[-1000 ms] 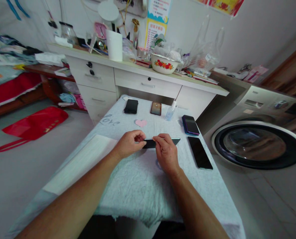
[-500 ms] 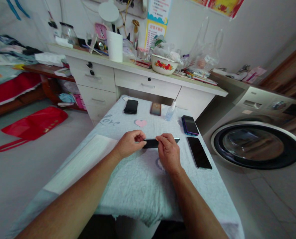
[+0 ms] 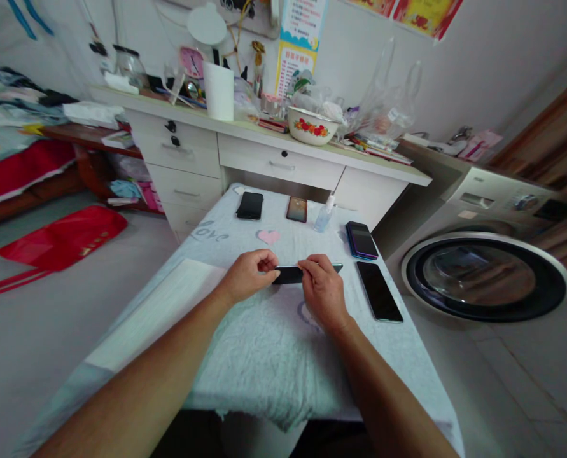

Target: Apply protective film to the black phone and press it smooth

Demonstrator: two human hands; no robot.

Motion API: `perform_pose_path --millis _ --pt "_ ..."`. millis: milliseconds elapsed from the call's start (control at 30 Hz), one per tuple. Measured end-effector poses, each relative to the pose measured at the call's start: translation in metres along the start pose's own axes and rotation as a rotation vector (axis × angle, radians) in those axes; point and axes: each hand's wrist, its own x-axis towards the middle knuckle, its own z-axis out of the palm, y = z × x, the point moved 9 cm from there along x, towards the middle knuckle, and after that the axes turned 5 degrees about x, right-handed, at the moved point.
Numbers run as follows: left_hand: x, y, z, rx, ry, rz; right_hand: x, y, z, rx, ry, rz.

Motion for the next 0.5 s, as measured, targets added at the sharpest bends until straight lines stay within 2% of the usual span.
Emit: perform_pose_path --millis 267,500 --pt "0.0 0.003 -0.002 0.006 0.005 -0.011 0.013 -0.002 0.0 -0.038 -0.101 -0.014" --pt "0.0 0.003 -0.002 0.017 0.0 -0.015 0.004 -0.002 0.0 -0.029 -0.032 0.004"
